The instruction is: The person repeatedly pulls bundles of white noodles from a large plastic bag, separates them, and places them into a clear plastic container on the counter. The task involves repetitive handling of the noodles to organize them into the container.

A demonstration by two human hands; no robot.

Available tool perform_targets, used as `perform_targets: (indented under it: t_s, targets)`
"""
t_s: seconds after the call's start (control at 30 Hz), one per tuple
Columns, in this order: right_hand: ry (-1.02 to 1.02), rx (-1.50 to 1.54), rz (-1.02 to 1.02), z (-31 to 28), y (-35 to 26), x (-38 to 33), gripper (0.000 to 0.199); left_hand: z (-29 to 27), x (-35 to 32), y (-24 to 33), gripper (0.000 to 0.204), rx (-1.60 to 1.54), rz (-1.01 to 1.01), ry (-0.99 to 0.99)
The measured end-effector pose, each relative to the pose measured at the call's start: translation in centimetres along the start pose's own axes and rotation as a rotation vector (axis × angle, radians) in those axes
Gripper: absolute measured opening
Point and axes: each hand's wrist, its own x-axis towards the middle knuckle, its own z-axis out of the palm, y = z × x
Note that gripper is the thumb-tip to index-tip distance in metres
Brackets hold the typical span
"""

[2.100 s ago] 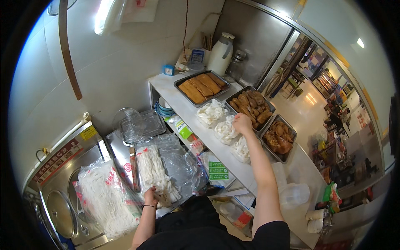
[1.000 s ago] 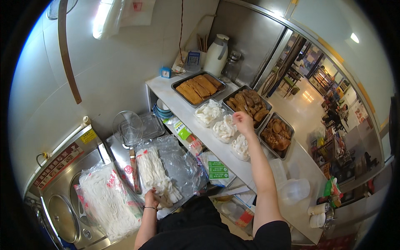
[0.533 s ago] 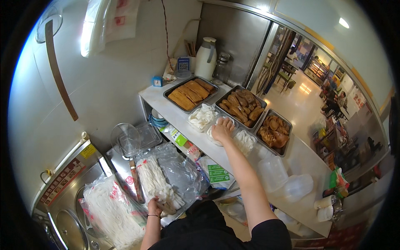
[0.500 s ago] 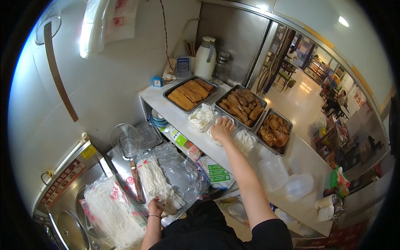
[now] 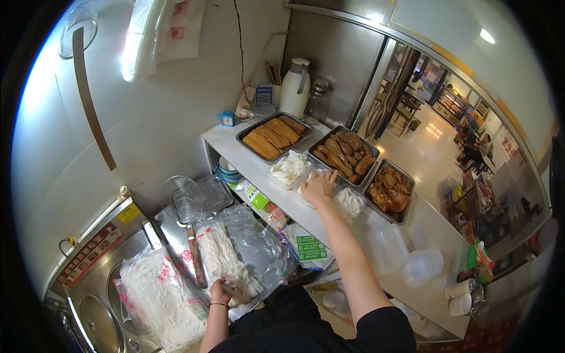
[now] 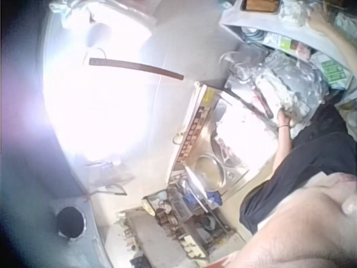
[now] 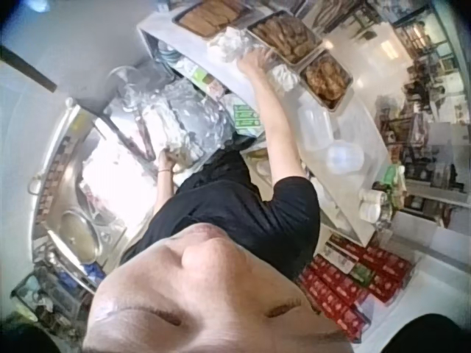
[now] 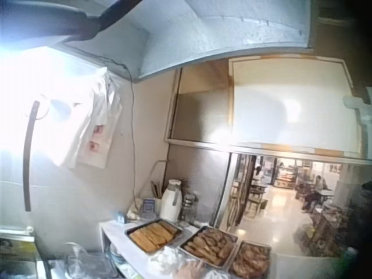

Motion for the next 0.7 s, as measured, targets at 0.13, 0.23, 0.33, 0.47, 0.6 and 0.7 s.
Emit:
perform_targets:
  t_s: [0.13,0.23,0.33,0.47,0.6,0.7]
  targets:
    - [0.093,0.113,-0.007,0.7,0.3,-0.2,0.052,-0.4,0.0,0.1,0.013,0.014,-0.007,0.042]
    - [0.045,0.165,-0.003,1.7,0.3,0.4,0.055,-0.6,0.0,0.0,0.011,0.031,0.001,0.030]
    - [0.044,0.210,0.021,2.6,0.4,0.7,0.058,0.0,-0.6,0.2,0.010,0.050,0.001,0.040]
    - [0.072,0.136,0.046,3.2,0.5,0.8,0.060,1.0,-1.9,0.3,0.010,0.062,-0.007,0.084]
    - [0.041,0.080,0.011,3.3,0.4,1.1,0.061,0.4,-1.4,0.2,0.010,0.052,0.003,0.097]
    - [-0.031,0.211,0.018,2.9,0.7,1.3,0.064,1.0,-2.2,0.3,0.010,0.048,0.010,0.086]
